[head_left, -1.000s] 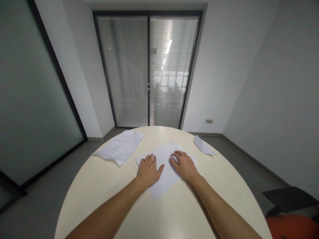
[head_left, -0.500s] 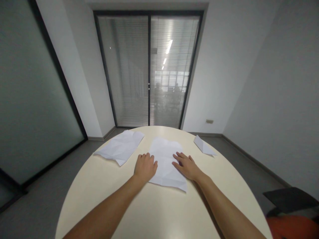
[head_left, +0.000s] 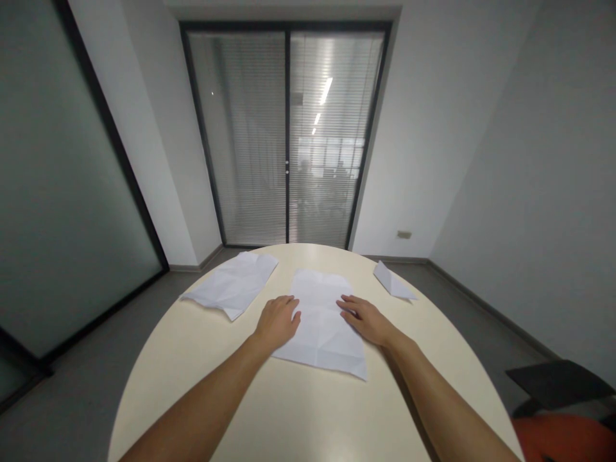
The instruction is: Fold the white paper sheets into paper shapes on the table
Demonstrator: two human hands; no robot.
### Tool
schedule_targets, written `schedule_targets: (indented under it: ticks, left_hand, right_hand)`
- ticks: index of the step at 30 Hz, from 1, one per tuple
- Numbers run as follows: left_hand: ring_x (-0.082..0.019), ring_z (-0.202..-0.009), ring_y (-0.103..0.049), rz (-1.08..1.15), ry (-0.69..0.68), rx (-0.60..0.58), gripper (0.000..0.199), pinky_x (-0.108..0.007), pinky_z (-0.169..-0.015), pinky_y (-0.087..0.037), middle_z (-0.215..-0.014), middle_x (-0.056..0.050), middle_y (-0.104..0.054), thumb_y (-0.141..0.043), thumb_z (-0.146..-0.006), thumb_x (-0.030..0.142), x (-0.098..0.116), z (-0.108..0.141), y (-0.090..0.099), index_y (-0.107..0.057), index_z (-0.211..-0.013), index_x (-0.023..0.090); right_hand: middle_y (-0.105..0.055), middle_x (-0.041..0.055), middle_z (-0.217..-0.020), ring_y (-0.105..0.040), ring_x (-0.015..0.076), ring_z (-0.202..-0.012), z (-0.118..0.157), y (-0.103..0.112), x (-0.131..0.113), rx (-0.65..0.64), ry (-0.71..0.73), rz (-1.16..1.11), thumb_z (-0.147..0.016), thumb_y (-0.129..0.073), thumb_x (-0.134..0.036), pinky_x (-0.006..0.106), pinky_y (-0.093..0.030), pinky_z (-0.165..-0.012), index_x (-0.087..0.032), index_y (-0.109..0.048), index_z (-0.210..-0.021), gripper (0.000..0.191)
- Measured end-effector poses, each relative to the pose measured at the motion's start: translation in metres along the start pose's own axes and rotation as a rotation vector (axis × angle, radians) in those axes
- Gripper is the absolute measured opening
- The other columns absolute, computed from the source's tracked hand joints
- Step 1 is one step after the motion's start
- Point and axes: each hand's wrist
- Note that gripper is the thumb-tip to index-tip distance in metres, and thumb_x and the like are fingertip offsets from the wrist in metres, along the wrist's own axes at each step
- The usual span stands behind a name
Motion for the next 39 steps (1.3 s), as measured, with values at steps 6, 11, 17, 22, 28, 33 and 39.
schedule_targets:
  ticks: [6, 11, 17, 22, 28, 33, 39]
  left_hand:
    - [-0.025, -0.113, -0.058, -0.016, 0.021, 0.029, 0.031, -0.040, -0.100, -0.042, -0.117, -0.011, -0.067, -0.050, -0.095, 0.024, -0.001, -0.001, 0.002, -0.065, -0.121, 0.020]
    - [-0.024, -0.109, -0.057, -0.038, 0.024, 0.065, 0.029, -0.037, -0.095, -0.044, -0.113, -0.009, -0.066, -0.051, -0.094, 0.021, -0.005, -0.002, 0.000, -0.065, -0.120, 0.020]
    - [-0.021, -0.105, -0.058, -0.001, 0.048, 0.092, 0.023, -0.033, -0.092, -0.045, -0.108, -0.006, -0.067, -0.047, -0.098, 0.021, -0.007, -0.004, 0.003, -0.068, -0.108, 0.022]
    - [-0.021, -0.104, -0.058, 0.021, 0.066, 0.109, 0.021, -0.032, -0.091, -0.045, -0.106, -0.004, -0.068, -0.048, -0.099, 0.023, -0.006, -0.005, 0.005, -0.068, -0.105, 0.022]
    - [-0.020, -0.104, -0.058, 0.043, 0.090, 0.132, 0.021, -0.032, -0.091, -0.045, -0.105, -0.003, -0.069, -0.047, -0.100, 0.026, -0.007, -0.006, 0.006, -0.067, -0.104, 0.024]
    - [-0.021, -0.103, -0.059, 0.032, 0.106, 0.163, 0.022, -0.032, -0.089, -0.045, -0.103, -0.004, -0.070, -0.044, -0.102, 0.028, -0.004, -0.006, 0.008, -0.065, -0.106, 0.024]
    - [-0.021, -0.101, -0.062, 0.052, 0.157, 0.166, 0.024, -0.031, -0.089, -0.045, -0.103, -0.004, -0.070, -0.041, -0.101, 0.020, -0.002, -0.006, 0.010, -0.064, -0.108, 0.024]
  right_hand:
    - [-0.063, 0.0107, -0.136, -0.056, 0.0265, -0.129, 0.001, 0.004, 0.000, 0.053, 0.033, -0.041, -0.096, -0.051, -0.042, 0.045, -0.039, -0.112, -0.022, -0.069, -0.126, 0.040]
    - [-0.066, 0.0117, -0.132, -0.059, 0.0277, -0.123, 0.003, 0.004, -0.002, 0.102, 0.041, -0.072, -0.092, -0.058, -0.047, 0.044, -0.043, -0.108, -0.022, -0.072, -0.121, 0.040]
    - [-0.067, 0.0099, -0.129, -0.060, 0.0278, -0.121, 0.002, 0.005, -0.002, 0.092, 0.025, -0.126, -0.091, -0.059, -0.050, 0.043, -0.043, -0.106, -0.024, -0.073, -0.119, 0.041]
    - [-0.072, 0.0091, -0.121, -0.062, 0.0288, -0.117, 0.001, 0.009, -0.007, 0.088, 0.026, -0.172, -0.094, -0.052, -0.052, 0.043, -0.044, -0.104, -0.022, -0.077, -0.110, 0.042]
    - [-0.076, 0.0063, -0.109, -0.066, 0.0288, -0.109, 0.001, 0.019, -0.016, 0.048, 0.006, -0.159, -0.095, -0.048, -0.054, 0.040, -0.048, -0.099, -0.024, -0.078, -0.098, 0.042]
    - [-0.076, 0.0077, -0.107, -0.068, 0.0287, -0.102, 0.000, 0.022, -0.010, 0.094, -0.024, -0.075, -0.095, -0.046, -0.052, 0.038, -0.049, -0.091, -0.025, -0.077, -0.098, 0.042]
    - [-0.075, 0.0071, -0.107, -0.069, 0.0246, -0.095, 0.001, 0.015, -0.003, 0.144, -0.100, -0.107, -0.091, -0.048, -0.039, 0.033, -0.050, -0.085, -0.022, -0.070, -0.117, 0.039]
Point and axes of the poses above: each hand's wrist, its own z-axis away from the middle knuckle, its own y-axis out of the back of the hand, x = y × z
